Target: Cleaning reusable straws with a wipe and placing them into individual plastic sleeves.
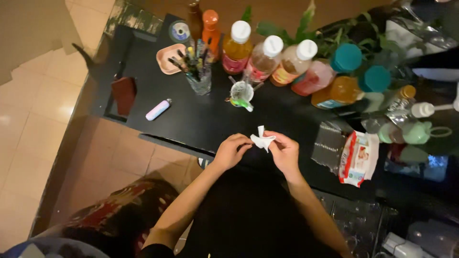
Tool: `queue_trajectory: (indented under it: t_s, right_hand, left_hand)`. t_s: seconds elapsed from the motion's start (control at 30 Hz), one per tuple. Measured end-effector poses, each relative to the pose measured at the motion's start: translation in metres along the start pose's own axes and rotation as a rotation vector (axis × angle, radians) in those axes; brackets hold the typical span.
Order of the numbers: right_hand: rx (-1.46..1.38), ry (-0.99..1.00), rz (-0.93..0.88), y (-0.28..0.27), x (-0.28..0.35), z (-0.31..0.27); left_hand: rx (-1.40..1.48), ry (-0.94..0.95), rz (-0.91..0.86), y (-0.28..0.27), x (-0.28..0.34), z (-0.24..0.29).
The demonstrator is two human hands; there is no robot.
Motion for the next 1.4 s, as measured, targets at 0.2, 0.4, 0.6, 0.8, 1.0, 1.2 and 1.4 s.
queue_trajectory:
  t_s: [0.2,0.4,0.6,0.8,1.0,1.2,1.4]
  right_hand:
    - [0.33,0.047,0.025,-0.032,0.013,0.018]
    - [0.303,-0.154,0.019,-0.048,0.027,0.012]
    - [0.39,-0.335,-0.199,-0.042,0.023,-0.008]
    - [0.452,-0.291,-0.115,-0.049,0.002,0.001]
    - [0.479,-0.262,-0.116,-0.053,-0.005,0.027]
    - [0.42,-0.315,-0.088,-0.044,-0.006,-0.015]
    - [0.456,-0.243,0.107,-0.051,-0.021,0.017]
  left_hand:
    - [-0.045,-0.002,-0.16,0.049,-0.012,-0.002]
    - [-0.099,0.115,-0.118,0.083,-0.012,-0.032]
    - [-0.216,0.1,0.02,0.095,-0.025,-0.035]
    - [-0.368,0.109,0.048,0.11,-0.019,-0.045]
    - [-0.392,0.168,0.018,0.106,-0.029,-0.043]
    - [-0.451,0.217,-0.057,0.111,-0.05,-0.056]
    - [-0.332,0.242,-0.043,0.091,-0.061,-0.025]
Point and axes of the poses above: each hand's wrist, its own x-axis away from the middle knuckle, its own y-axis out of the palm, z = x × y, the point moved 1 cm from there along -x, towards the middle knuckle, and after that the axes turned 7 degrees about -x, right-handed, at the moved point
